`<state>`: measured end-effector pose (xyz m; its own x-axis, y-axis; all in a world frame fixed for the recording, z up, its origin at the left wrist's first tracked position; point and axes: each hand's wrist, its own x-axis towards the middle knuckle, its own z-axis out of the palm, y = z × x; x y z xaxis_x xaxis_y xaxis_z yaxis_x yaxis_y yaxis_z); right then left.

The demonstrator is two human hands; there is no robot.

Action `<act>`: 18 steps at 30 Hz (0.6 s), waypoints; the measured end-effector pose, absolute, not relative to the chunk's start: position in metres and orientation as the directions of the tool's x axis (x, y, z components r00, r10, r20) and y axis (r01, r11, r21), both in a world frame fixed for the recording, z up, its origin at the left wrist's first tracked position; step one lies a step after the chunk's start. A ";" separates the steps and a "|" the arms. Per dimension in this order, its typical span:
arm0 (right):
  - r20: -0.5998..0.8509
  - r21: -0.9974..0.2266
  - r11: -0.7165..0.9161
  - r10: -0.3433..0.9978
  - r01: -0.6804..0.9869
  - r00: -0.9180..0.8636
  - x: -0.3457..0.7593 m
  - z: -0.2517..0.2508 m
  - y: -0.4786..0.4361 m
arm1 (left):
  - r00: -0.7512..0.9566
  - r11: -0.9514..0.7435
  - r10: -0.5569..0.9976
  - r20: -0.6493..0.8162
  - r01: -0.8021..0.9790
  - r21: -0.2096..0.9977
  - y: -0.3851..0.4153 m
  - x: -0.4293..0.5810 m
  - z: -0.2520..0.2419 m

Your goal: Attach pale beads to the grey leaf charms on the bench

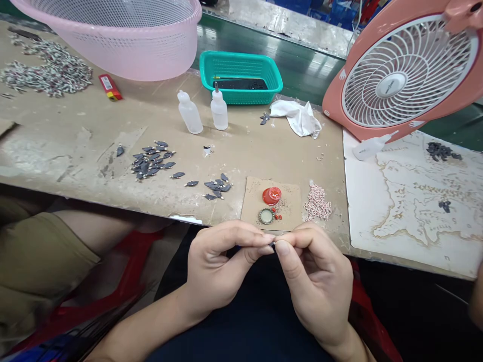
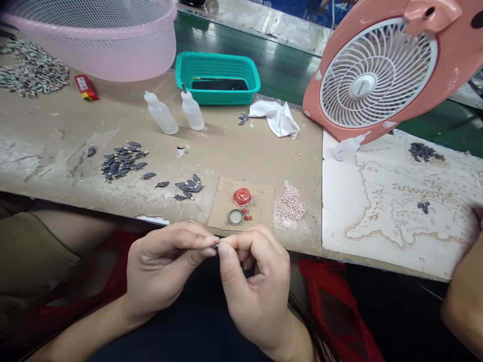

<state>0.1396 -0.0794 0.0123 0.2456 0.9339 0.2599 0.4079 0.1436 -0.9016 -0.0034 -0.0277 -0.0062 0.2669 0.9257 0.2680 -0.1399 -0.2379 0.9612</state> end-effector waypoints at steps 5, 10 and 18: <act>0.241 -0.909 0.131 0.940 0.396 0.241 0.139 0.010 -0.078 | 0.289 -0.270 0.913 0.289 -0.103 0.957 -0.029 -0.005 -0.009; 0.195 -0.922 0.112 0.961 0.370 0.196 0.143 -0.001 -0.074 | 0.266 -0.253 0.929 0.257 -0.052 0.966 -0.025 -0.006 -0.013; 0.215 -0.923 0.123 0.951 0.365 0.222 0.150 -0.014 -0.080 | 0.287 0.114 0.957 -0.048 -0.219 0.969 -0.024 -0.001 -0.010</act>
<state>0.1505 -0.0795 -0.0136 0.2218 0.9512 0.2146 0.3652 0.1230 -0.9228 -0.0010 -0.0235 -0.0098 0.2869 0.9567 -0.0481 -0.2186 0.1143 0.9691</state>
